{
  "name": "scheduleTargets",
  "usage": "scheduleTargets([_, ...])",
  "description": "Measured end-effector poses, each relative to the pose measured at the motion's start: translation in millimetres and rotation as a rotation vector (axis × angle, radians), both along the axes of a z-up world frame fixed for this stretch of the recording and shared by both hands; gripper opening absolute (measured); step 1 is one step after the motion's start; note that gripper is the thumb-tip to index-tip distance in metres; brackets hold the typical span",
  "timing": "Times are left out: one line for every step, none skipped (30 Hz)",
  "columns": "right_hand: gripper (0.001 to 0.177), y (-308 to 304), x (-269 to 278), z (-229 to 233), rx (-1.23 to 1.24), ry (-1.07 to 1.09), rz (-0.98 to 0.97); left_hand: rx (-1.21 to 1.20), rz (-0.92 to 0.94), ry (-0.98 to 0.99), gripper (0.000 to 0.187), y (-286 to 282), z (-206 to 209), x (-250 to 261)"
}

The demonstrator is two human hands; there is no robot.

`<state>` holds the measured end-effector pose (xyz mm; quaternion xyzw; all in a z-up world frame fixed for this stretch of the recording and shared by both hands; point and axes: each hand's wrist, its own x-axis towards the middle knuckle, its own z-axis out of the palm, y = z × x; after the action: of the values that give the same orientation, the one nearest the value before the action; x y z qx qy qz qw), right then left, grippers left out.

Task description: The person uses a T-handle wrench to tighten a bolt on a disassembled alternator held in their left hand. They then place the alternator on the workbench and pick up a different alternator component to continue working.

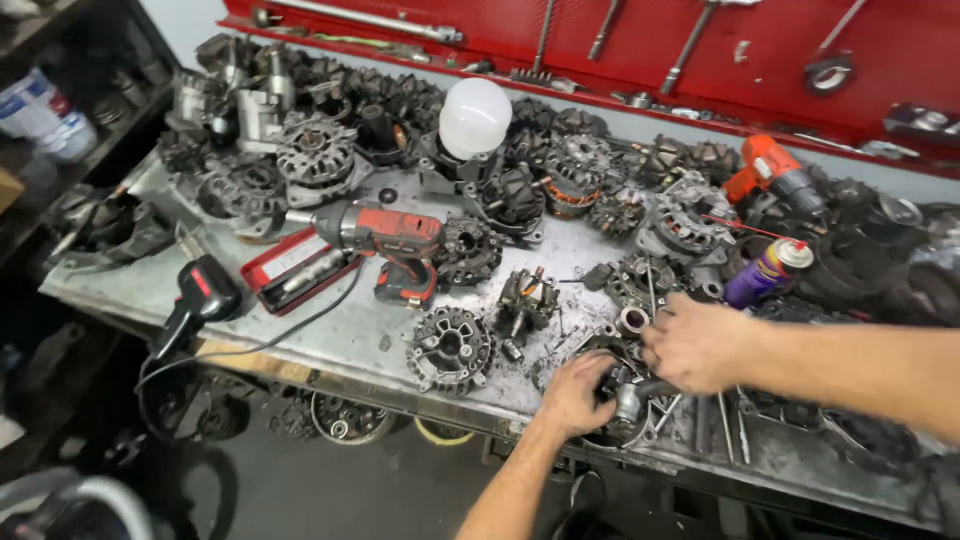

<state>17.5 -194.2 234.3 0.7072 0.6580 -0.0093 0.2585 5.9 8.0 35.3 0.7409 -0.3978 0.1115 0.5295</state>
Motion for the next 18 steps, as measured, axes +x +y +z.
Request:
scheduleTargets([0.024, 2, -22, -1, 0.094, -0.073, -0.335, 0.009, 0.017, -0.004, 0.055, 1, 4, 0])
scheduleTargets([0.022, 5, -44, -3, 0.184, -0.143, -0.665, 0.017, 0.04, -0.002, 0.055, 2, 6, -2])
scheduleTargets([0.022, -10, -37, -33, 0.178, -0.144, -0.673, 0.012, 0.031, 0.0, 0.055, 2, 6, 1])
scheduleTargets([0.023, -26, -34, -64, 0.23, -0.174, -0.488, 0.032, 0.024, 0.007, 0.058, 2, 4, 1])
scheduleTargets([0.029, -42, -32, -95, 0.281, -0.203, -0.302, 0.053, 0.016, 0.013, 0.061, 2, 3, 0])
scheduleTargets([0.029, -40, -39, -88, 0.28, -0.201, -0.318, 0.054, 0.0, 0.017, 0.061, 2, -1, -1])
scheduleTargets([0.034, -39, -46, -80, 0.304, -0.124, -0.408, 0.055, -0.001, 0.012, 0.06, 1, -5, -2])
scheduleTargets([0.041, -36, -47, -70, 0.326, -0.05, -0.486, 0.053, 0.008, 0.002, 0.06, 0, -6, 1])
scheduleTargets([0.041, 2, -52, -23, 0.325, -0.052, -0.492, 0.052, 0.003, 0.0, 0.06, 1, -2, 0])
scheduleTargets([0.044, 37, -60, 29, 0.229, 0.104, -0.857, 0.044, -0.021, 0.022, 0.059, 2, 2, 1])
scheduleTargets([0.052, 67, -77, 84, 0.126, 0.263, -1.221, 0.037, -0.044, 0.043, 0.059, 4, 6, 3])
scheduleTargets([0.052, 59, -73, 91, 0.122, 0.262, -1.214, 0.034, -0.037, 0.043, 0.059, 3, 7, 3])
scheduleTargets([0.061, 51, -69, 97, -0.085, 0.148, -0.826, 0.027, -0.03, 0.033, 0.06, 2, 7, 3])
scheduleTargets([0.071, 43, -65, 103, -0.277, 0.034, -0.437, 0.021, -0.029, 0.021, 0.062, 0, 8, 4])
scheduleTargets([0.071, 36, -59, 94, -0.278, 0.033, -0.437, 0.019, -0.028, 0.02, 0.062, 0, 6, 2])
scheduleTargets([0.062, 29, -54, 85, -0.3, 0.039, -0.294, 0.026, -0.035, 0.026, 0.06, 1, 5, 2])
scheduleTargets([0.053, 22, -48, 76, -0.322, 0.046, -0.151, 0.034, -0.041, 0.032, 0.059, 2, 4, 3])
scheduleTargets([0.053, 18, -43, 68, -0.321, 0.052, -0.143, 0.035, -0.035, 0.04, 0.059, 1, 4, 3])
